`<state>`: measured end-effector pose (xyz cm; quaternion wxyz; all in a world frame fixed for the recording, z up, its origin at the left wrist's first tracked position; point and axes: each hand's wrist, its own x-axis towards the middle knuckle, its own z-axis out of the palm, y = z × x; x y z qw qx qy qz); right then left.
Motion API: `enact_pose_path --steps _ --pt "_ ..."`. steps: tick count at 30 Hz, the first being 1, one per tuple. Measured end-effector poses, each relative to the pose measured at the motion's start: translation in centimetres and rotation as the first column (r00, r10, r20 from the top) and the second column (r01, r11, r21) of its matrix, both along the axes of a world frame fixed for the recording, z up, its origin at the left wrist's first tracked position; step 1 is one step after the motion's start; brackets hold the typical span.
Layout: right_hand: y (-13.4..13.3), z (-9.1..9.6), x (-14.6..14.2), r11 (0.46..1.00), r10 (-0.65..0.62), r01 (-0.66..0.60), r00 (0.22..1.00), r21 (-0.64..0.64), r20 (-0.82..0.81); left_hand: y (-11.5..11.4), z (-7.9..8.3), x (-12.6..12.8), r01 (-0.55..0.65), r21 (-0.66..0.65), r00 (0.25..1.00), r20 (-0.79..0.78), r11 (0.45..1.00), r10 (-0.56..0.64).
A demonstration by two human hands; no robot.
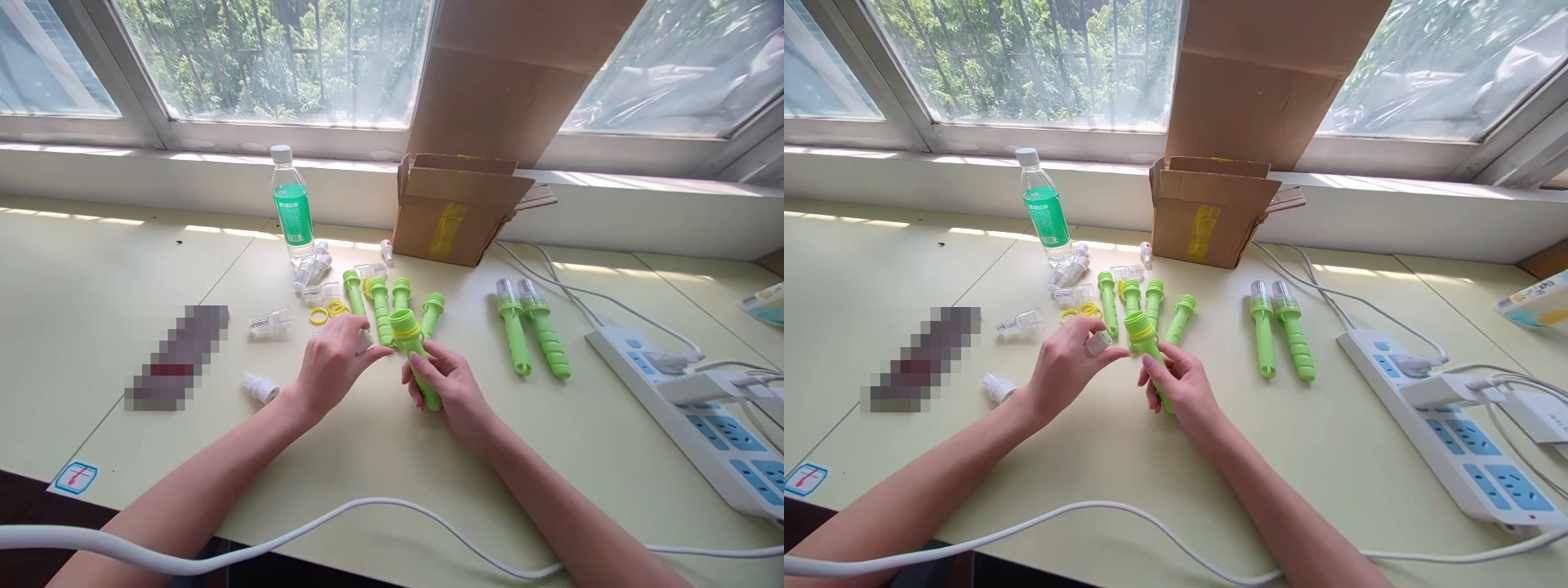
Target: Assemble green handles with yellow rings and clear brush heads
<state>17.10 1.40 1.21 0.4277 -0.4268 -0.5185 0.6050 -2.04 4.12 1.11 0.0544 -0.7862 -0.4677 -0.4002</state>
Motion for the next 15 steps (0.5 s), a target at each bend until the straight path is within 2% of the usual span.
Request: enact_pose_path --steps 6,10,13,15 --pt "-0.22 0.06 0.08 0.989 -0.038 0.005 0.976 0.150 0.216 0.62 -0.08 -0.45 0.057 -0.021 0.997 -0.042 0.998 -0.058" --pt "-0.15 -0.18 0.10 0.974 -0.109 0.047 0.954 0.220 0.280 0.87 -0.29 -0.50 0.075 -0.050 0.995 -0.062 0.996 -0.078" --pt "-0.07 -0.38 0.08 0.961 -0.115 0.013 0.928 0.277 0.354 1.00 -0.36 -0.49 0.036 -0.079 0.999 -0.006 0.996 -0.036" --pt "-0.11 -0.45 0.01 0.940 -0.102 -0.045 0.909 0.338 0.404 1.08 -0.31 -0.48 0.010 -0.091 0.996 0.085 0.996 -0.002"
